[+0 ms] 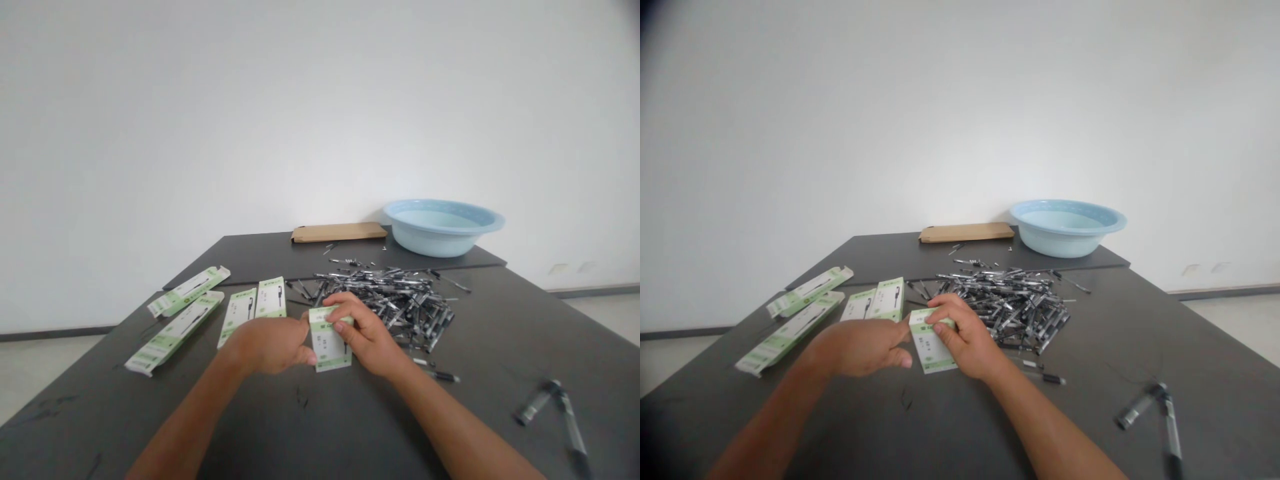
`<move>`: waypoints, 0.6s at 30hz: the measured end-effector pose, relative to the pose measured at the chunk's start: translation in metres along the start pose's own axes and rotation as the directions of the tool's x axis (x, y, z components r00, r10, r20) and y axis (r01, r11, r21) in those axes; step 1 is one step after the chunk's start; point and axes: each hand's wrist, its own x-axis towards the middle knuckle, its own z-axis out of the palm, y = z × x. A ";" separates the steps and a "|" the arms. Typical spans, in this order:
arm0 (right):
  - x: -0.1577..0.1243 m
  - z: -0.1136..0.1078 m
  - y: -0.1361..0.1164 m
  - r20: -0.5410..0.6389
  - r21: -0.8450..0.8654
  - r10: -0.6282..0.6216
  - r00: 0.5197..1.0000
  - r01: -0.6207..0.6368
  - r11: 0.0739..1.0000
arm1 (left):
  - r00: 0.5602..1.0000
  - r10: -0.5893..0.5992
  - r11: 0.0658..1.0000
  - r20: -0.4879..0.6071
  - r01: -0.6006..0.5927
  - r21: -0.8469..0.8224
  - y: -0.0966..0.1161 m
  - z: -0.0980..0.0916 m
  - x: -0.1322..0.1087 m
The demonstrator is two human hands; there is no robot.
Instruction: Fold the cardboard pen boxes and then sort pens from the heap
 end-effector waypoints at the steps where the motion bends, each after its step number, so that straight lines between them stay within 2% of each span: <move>1: 0.000 0.000 0.000 0.000 0.005 0.004 1.000 -0.004 1.000 | 1.000 -0.002 1.000 0.003 0.002 0.002 0.000 0.000 0.000; 8: -0.001 0.001 0.001 0.013 0.019 0.032 0.999 -0.033 0.999 | 1.000 -0.002 1.000 -0.002 0.001 -0.018 0.001 0.001 0.000; 13: -0.006 0.001 0.007 0.062 0.037 0.177 0.982 -0.180 0.983 | 1.000 0.010 0.999 0.011 -0.010 -0.037 0.004 -0.001 -0.005; 15: -0.007 0.000 0.010 0.110 -0.020 0.208 0.972 -0.207 0.978 | 1.000 0.008 0.999 0.029 -0.007 -0.041 0.004 -0.003 -0.008; 18: -0.007 -0.002 0.016 0.176 -0.155 0.202 0.963 -0.176 0.972 | 1.000 -0.007 0.999 0.023 0.008 -0.049 0.002 -0.003 -0.015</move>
